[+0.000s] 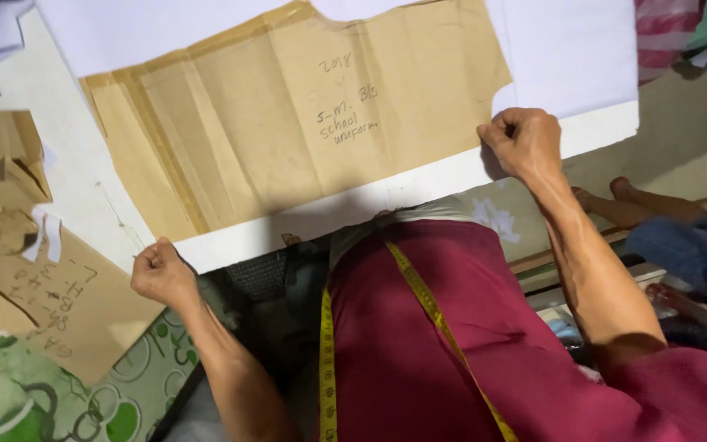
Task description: The person arranges a brown paper pattern on a white sheet on a table, smooths it down, and then uses scissors to cut along the pattern's edge. The person handles the paper and scissors throughout the process.
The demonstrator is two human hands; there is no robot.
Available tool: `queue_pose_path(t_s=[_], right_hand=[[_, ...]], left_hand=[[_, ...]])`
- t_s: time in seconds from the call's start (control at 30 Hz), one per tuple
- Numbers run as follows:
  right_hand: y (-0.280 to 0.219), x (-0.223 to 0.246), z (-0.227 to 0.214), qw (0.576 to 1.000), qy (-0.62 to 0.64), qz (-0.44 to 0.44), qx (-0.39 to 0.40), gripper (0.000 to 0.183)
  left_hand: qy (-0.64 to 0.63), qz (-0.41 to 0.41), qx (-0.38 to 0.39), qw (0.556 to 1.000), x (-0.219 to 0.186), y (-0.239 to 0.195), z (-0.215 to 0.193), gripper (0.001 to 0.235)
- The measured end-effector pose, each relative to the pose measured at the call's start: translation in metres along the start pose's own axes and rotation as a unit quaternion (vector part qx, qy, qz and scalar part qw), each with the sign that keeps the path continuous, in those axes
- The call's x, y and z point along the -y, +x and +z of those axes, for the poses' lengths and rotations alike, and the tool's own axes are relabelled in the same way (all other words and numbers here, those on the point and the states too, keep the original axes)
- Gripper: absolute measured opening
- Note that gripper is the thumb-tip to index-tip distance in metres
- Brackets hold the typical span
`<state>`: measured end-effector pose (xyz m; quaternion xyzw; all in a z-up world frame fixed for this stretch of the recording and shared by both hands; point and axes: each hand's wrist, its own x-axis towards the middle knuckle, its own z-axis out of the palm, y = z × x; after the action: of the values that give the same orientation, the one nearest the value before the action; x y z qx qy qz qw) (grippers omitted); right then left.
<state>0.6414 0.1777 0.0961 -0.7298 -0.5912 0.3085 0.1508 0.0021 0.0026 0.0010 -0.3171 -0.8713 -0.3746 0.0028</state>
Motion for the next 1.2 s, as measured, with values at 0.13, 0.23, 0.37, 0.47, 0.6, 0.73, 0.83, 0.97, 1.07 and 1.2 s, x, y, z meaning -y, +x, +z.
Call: queue_pose_path(t_s=[0.13, 0.23, 0.37, 0.47, 0.6, 0.73, 0.83, 0.97, 1.07, 1.2], right_hand=[[0.003, 0.001, -0.002, 0.999, -0.03, 0.012, -0.007, 0.025], [0.0, 0.011, -0.013, 0.999, -0.033, 0.018, -0.003, 0.029], [0.0, 0.016, -0.016, 0.998, -0.061, 0.029, -0.012, 0.034], [-0.001, 0.013, -0.016, 0.997, -0.069, 0.042, -0.015, 0.038], [-0.001, 0.013, -0.019, 0.997, -0.063, 0.05, -0.004, 0.042], [-0.002, 0.001, -0.014, 0.995, -0.091, 0.02, -0.024, 0.048], [-0.002, -0.014, -0.029, 0.995, -0.081, 0.031, -0.038, 0.035], [-0.014, -0.051, -0.067, 0.989, 0.074, 0.046, -0.116, 0.021], [-0.022, -0.054, -0.067, 0.984, 0.145, 0.04, -0.098, 0.019], [-0.019, -0.036, -0.044, 0.992, 0.114, 0.024, -0.05, 0.023]], left_hand=[[-0.01, 0.001, 0.01, 1.0, -0.008, -0.003, -0.002, 0.01], [-0.002, 0.012, 0.006, 1.0, -0.01, -0.007, -0.001, 0.012], [0.038, 0.068, -0.024, 0.997, -0.117, -0.023, -0.022, 0.02], [-0.07, 0.173, -0.023, 0.982, -0.215, -0.046, 0.014, 0.032], [0.201, 0.466, 0.174, 0.844, -0.219, -0.144, 0.145, 0.029], [-0.247, 0.561, 0.356, 0.706, -0.383, -0.221, 0.146, 0.046], [-0.109, 0.58, 0.461, 0.662, -0.385, -0.236, 0.166, 0.048], [-0.101, 0.631, 0.413, 0.649, -0.39, -0.234, 0.165, 0.048], [-0.095, 0.62, 0.401, 0.668, -0.385, -0.244, 0.174, 0.046], [-0.087, 0.598, 0.397, 0.691, -0.378, -0.25, 0.179, 0.044]])
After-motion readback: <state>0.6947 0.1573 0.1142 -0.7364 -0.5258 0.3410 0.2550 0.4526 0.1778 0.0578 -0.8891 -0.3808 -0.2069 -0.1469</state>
